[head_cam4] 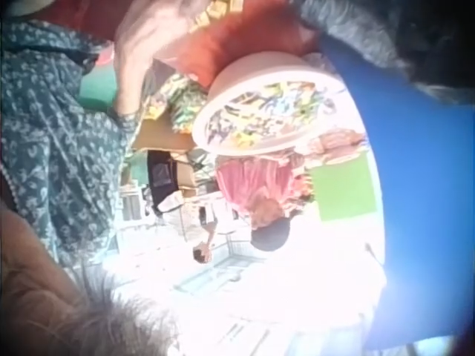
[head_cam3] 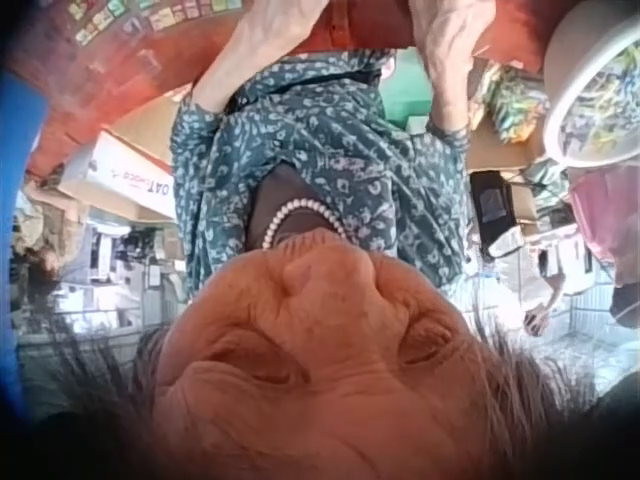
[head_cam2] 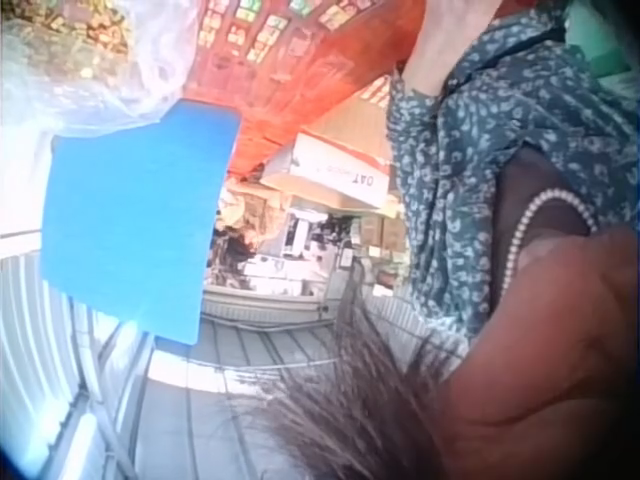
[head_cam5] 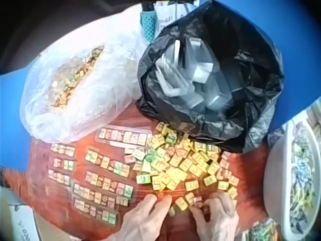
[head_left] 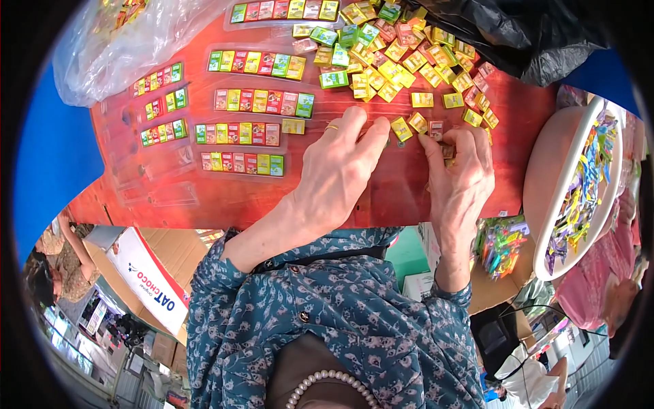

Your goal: Organizing and aligning small colorful food packets into rows on a red work surface.

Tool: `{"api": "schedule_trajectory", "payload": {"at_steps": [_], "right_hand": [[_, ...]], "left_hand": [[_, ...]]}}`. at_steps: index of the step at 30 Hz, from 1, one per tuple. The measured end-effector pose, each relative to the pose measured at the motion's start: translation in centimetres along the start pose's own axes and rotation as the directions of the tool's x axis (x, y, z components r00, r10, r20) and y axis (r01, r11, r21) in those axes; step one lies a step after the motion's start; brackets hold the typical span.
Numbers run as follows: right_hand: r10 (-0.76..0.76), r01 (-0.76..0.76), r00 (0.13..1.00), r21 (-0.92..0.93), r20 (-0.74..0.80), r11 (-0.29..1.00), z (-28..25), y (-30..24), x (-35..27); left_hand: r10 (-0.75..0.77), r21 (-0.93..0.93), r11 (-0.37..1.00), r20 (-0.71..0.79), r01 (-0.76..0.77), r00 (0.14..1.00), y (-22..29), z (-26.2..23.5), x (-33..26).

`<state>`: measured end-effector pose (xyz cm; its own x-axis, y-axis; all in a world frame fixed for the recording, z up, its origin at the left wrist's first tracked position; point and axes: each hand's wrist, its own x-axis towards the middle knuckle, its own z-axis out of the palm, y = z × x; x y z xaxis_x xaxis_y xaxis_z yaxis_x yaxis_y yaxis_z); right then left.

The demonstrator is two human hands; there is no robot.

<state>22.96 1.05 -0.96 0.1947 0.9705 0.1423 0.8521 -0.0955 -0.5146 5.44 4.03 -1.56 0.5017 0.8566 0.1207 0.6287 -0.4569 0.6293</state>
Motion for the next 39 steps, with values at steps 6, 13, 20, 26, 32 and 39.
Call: {"api": "schedule_trajectory", "payload": {"at_steps": [6,13,20,26,32,39], "right_hand": [[0.028,-0.025,0.993,-0.028,0.111,0.999,-0.9,-0.5,0.7],[0.005,-0.017,0.989,0.08,0.146,0.997,-0.7,-0.3,1.0],[0.094,-0.111,0.991,0.19,0.095,0.976,-0.6,0.6,1.0],[-0.056,0.017,0.975,0.175,0.217,0.984,-0.9,0.8,1.3],[-0.005,-0.039,0.969,0.172,0.248,0.984,-1.2,-0.4,1.2],[-0.127,0.108,0.969,0.1,0.213,0.989,-1.5,0.0,1.0]], "left_hand": [[-0.044,0.082,0.996,0.015,0.043,0.999,0.0,-0.5,-0.7],[0.054,0.106,0.994,-0.122,-0.041,0.991,1.6,0.8,0.9],[0.198,0.078,0.978,-0.084,-0.192,0.977,0.4,3.2,1.8],[0.262,0.015,0.965,-0.091,-0.262,0.961,-0.2,3.1,1.3],[0.186,0.013,0.982,-0.166,-0.187,0.968,0.1,1.0,0.4],[0.019,0.005,1.0,-0.104,-0.019,0.994,-0.6,-0.7,-1.3]]}}
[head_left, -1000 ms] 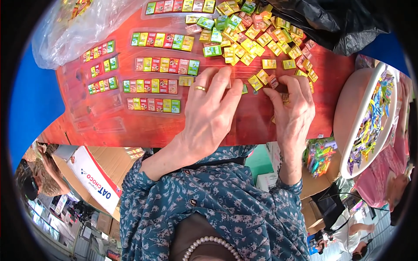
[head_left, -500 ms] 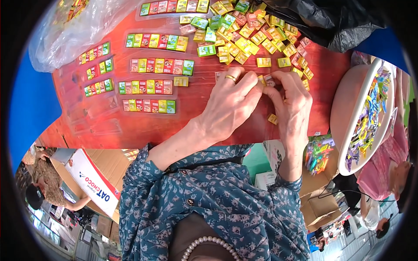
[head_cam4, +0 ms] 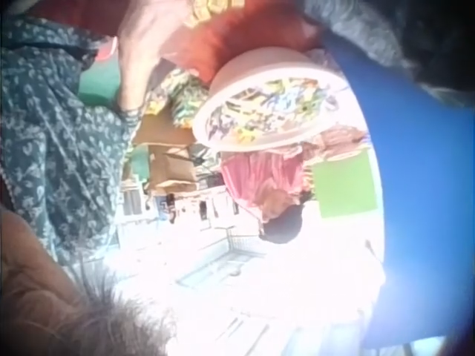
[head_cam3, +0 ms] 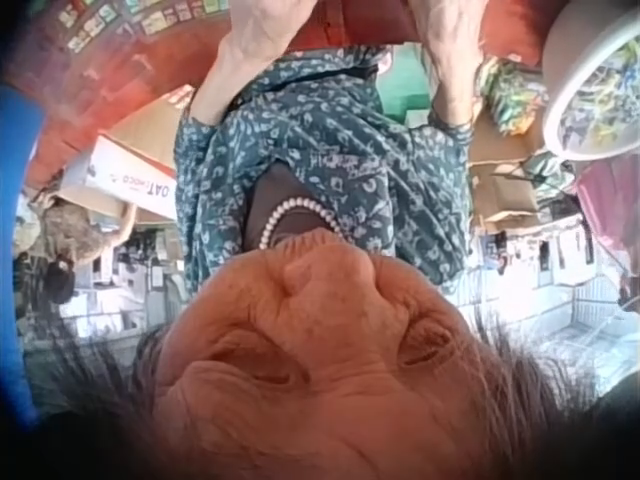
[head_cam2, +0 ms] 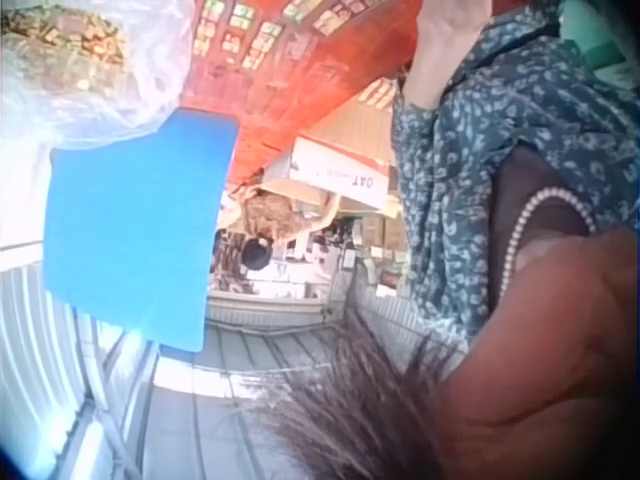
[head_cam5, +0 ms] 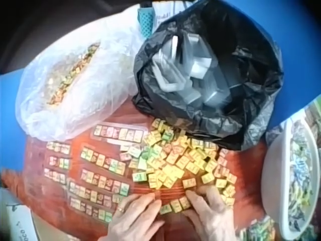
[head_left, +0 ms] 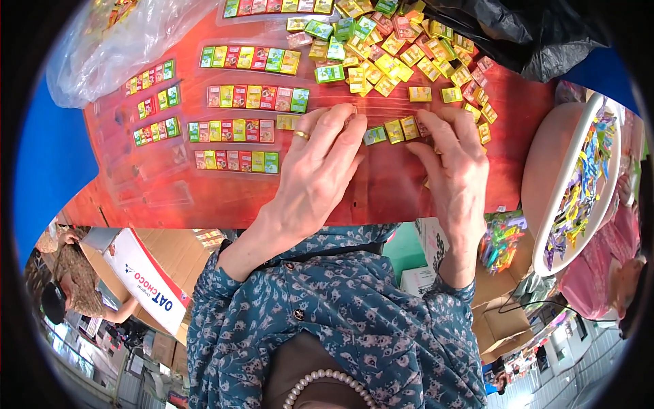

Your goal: Organizing and aligning small colorful food packets into rows on a red work surface.

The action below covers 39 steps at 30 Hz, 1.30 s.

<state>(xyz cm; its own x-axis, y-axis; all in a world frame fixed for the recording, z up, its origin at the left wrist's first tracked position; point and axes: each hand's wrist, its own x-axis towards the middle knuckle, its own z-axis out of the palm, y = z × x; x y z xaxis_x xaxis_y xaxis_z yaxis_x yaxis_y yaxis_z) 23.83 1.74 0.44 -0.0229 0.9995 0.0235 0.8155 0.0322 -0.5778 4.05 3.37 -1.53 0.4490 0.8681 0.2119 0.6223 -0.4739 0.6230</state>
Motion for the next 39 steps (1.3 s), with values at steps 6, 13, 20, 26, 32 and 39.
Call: {"api": "schedule_trajectory", "payload": {"at_steps": [6,13,20,26,32,39], "right_hand": [[0.167,-0.171,0.976,-0.018,-0.14,0.985,-3.0,1.5,-1.8],[0.262,-0.26,0.965,0.082,-0.017,0.962,-2.1,1.4,-3.1],[-0.029,0.027,0.998,-0.041,-0.051,0.999,-0.5,0.1,-1.8],[-0.135,0.138,0.99,-0.09,0.036,0.986,1.4,-0.2,0.2],[-0.19,0.193,0.981,-0.11,0.031,0.975,1.5,-0.1,0.7],[-0.194,0.196,0.98,-0.091,0.034,0.976,1.3,0.0,0.8]], "left_hand": [[0.025,0.04,0.999,-0.047,-0.023,0.999,-0.7,1.0,-0.2],[-0.075,-0.016,0.997,-0.041,0.075,0.996,-0.4,1.1,0.6],[-0.135,-0.061,0.99,-0.088,0.13,0.987,0.5,0.8,-0.3],[-0.067,-0.137,0.989,-0.048,0.06,0.997,1.8,1.6,-0.5],[-0.011,-0.039,0.999,-0.011,0.01,1.0,1.5,2.5,-0.5],[-0.103,-0.099,0.99,-0.05,0.098,0.993,-0.2,1.6,0.8]]}}
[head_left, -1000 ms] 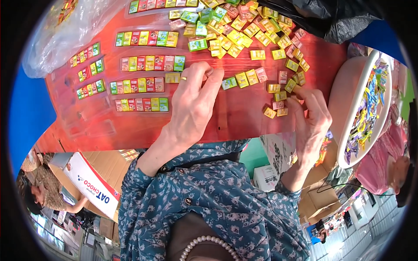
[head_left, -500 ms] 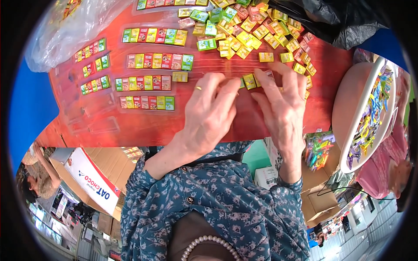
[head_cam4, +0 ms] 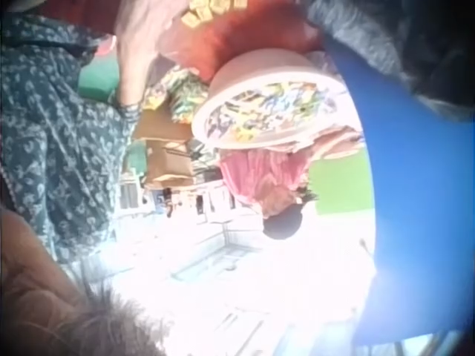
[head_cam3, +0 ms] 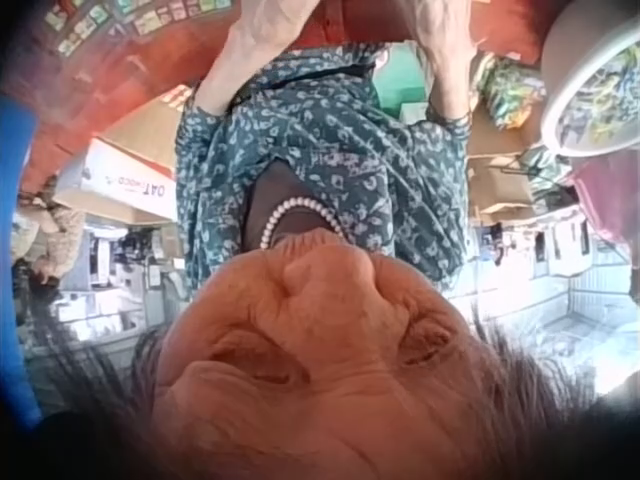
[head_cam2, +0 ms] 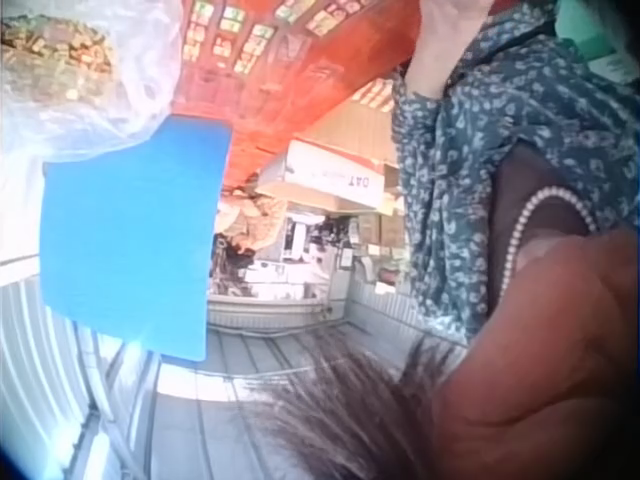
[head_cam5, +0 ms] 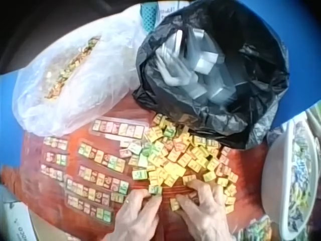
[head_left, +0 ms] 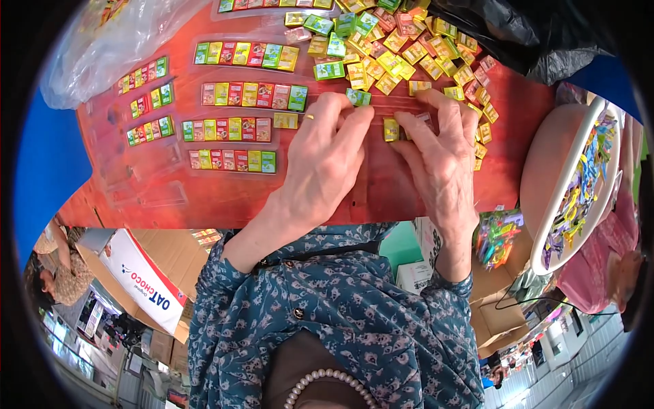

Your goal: Organizing and aligning small colorful food packets into rows on a red work surface.

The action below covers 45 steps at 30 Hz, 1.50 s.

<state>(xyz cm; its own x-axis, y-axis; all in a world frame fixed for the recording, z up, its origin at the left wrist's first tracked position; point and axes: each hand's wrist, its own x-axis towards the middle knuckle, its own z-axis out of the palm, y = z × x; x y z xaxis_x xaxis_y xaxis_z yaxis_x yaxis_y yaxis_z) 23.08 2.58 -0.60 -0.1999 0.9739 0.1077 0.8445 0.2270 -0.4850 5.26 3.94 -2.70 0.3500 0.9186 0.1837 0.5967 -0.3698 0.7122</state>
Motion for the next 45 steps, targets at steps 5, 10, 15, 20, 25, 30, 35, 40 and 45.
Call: {"api": "schedule_trajectory", "payload": {"at_steps": [5,10,15,20,25,30,35,40,45], "right_hand": [[0.066,-0.066,0.998,0.01,0.001,0.998,-0.7,-0.1,-0.3],[0.122,-0.122,0.992,-0.033,-0.023,0.992,-1.3,1.1,-1.3],[0.144,-0.144,0.99,-0.008,-0.004,0.99,-1.1,1.3,-1.4],[0.024,-0.025,1.0,0.041,0.019,0.999,-0.7,1.8,-0.7],[0.049,-0.051,0.998,0.081,0.029,0.995,-0.7,2.2,-0.6],[0.044,-0.047,0.999,0.086,0.032,0.995,-0.8,2.2,-0.5],[0.043,-0.044,0.999,0.11,0.02,0.993,-0.7,2.1,-0.6],[0.116,-0.129,0.989,0.164,0.086,0.978,-1.0,1.9,-0.6],[0.131,-0.146,0.986,0.158,0.105,0.977,-1.2,1.6,-0.3]], "left_hand": [[0.066,-0.073,0.995,-0.004,-0.066,0.998,0.3,0.4,-0.3],[0.09,-0.05,0.995,0.004,-0.09,0.996,0.3,0.5,-0.1],[0.119,-0.028,0.992,-0.037,-0.12,0.992,0.9,0.6,0.4],[0.144,-0.032,0.989,0.039,-0.143,0.989,1.5,2.5,1.0],[0.226,0.01,0.974,0.009,-0.226,0.974,0.4,3.0,1.2],[0.258,-0.007,0.966,0.018,-0.258,0.966,-0.2,2.3,1.0],[0.173,0.008,0.984,0.125,-0.175,0.977,0.0,0.7,0.5],[0.235,0.099,0.961,0.195,-0.257,0.952,0.2,-0.6,1.1],[0.219,0.07,0.969,0.2,-0.237,0.955,-0.1,-0.3,1.3]]}}
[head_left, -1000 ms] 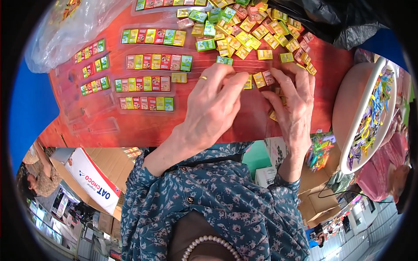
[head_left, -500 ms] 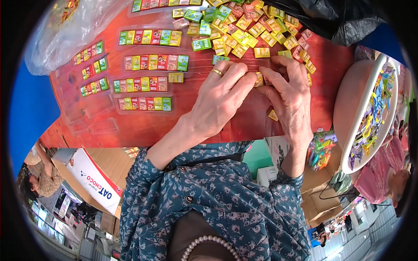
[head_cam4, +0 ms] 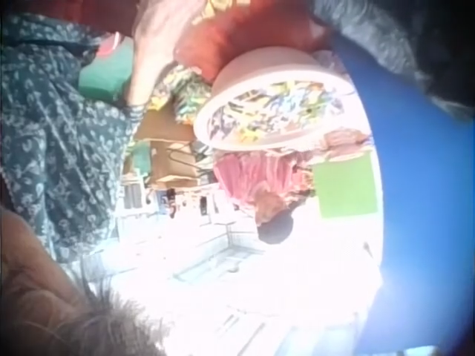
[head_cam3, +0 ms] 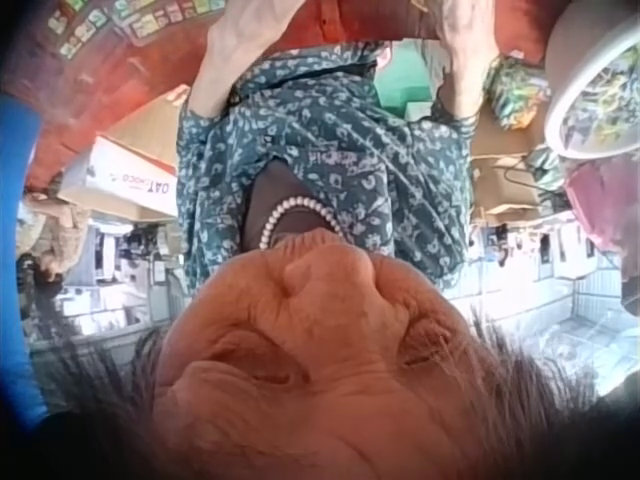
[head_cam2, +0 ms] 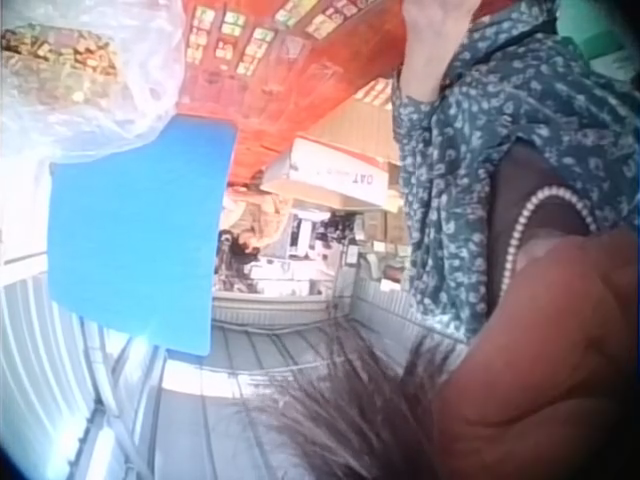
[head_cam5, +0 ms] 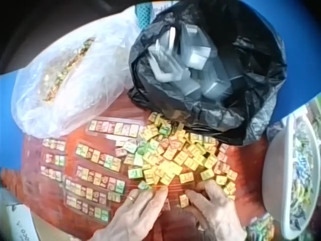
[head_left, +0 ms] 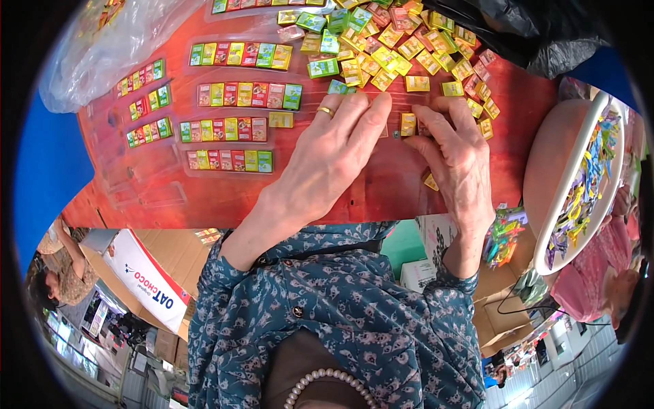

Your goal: Organizing and aligning small colorful food packets into rows on a red work surface.

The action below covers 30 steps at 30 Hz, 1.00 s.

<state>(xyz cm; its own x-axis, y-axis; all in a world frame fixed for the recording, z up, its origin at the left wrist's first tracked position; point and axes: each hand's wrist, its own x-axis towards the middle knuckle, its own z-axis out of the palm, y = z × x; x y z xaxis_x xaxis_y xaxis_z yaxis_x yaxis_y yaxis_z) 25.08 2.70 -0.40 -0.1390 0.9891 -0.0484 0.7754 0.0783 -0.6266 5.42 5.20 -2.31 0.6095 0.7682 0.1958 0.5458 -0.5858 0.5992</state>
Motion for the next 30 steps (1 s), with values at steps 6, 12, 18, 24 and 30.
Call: {"api": "schedule_trajectory", "payload": {"at_steps": [6,12,18,24,30], "right_hand": [[0.019,-0.02,0.997,0.021,0.077,1.0,0.1,-1.3,0.4],[-0.1,0.105,0.993,-0.065,0.067,0.992,0.6,-3.1,0.5],[-0.159,0.169,0.982,-0.096,0.103,0.981,0.9,-3.9,0.5],[-0.207,0.226,0.961,-0.086,0.185,0.97,1.7,-8.3,2.4],[-0.492,0.504,0.828,0.028,0.268,0.863,5.6,-15.4,9.0]], "left_hand": [[-0.143,0.01,0.99,-0.081,0.144,0.986,0.5,0.7,-1.0],[0.032,0.058,0.998,-0.046,-0.029,0.998,0.4,0.9,-0.9],[0.023,0.314,0.95,-0.08,0.004,0.997,1.2,0.0,-1.9],[-0.031,0.257,0.961,-0.264,0.101,0.964,-0.1,-3.2,-4.5],[-0.145,0.111,0.971,-0.439,0.213,0.887,-5.3,-9.6,-9.1]]}}
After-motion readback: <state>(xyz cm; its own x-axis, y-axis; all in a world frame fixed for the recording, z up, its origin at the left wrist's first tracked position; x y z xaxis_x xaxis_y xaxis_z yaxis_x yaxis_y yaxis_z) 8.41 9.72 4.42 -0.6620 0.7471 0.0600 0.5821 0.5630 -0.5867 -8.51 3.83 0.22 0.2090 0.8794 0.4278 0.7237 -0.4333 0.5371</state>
